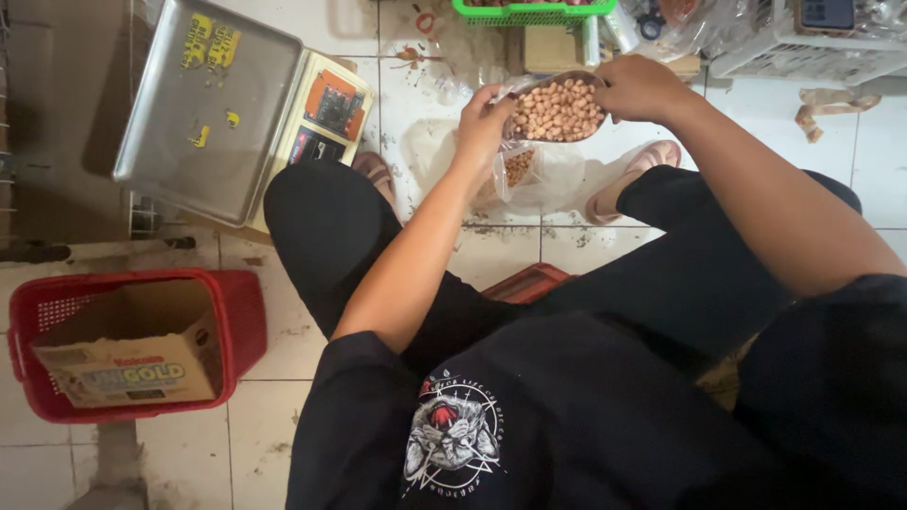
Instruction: The person puts peanuts into a plastic bag, using a metal scoop to transfer them from a large plastic bag on the floor, and then ties the smaller bag closed.
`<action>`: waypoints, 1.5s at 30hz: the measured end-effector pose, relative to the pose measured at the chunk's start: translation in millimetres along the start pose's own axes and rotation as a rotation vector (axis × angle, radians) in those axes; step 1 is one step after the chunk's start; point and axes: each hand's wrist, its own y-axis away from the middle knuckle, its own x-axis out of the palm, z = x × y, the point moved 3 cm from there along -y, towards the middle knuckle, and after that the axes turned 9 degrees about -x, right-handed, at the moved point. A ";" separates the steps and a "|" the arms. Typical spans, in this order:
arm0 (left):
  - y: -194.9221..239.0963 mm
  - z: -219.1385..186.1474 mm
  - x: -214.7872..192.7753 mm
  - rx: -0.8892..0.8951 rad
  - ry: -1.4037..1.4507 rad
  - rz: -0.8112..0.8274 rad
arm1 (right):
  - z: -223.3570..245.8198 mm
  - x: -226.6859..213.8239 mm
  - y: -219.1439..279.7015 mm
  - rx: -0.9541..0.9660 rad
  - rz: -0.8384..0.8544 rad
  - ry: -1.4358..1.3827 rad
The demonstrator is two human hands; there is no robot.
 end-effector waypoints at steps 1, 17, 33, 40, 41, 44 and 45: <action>-2.0 1.4 0.7 -0.020 -0.006 -0.008 | 7.6 -3.8 -0.8 -0.011 -0.007 0.075; 9.8 -21.5 -3.7 -0.178 0.250 -0.038 | 120.0 -19.4 -33.1 -0.265 -0.167 0.830; 26.3 -24.6 -37.6 -0.062 0.255 -0.160 | -78.7 188.7 -57.6 0.186 0.346 0.375; 40.7 -36.0 -34.2 -0.117 0.289 -0.153 | -98.2 299.9 -108.9 0.175 0.163 0.384; 41.6 -35.7 -34.9 -0.127 0.291 -0.155 | -93.9 316.2 -109.7 0.118 0.131 0.388; 42.9 -38.7 -36.9 -0.127 0.269 -0.152 | -96.9 339.4 -119.4 0.147 0.058 0.159; 44.9 -40.0 -37.7 -0.124 0.257 -0.151 | -97.8 345.5 -119.6 0.190 0.040 0.042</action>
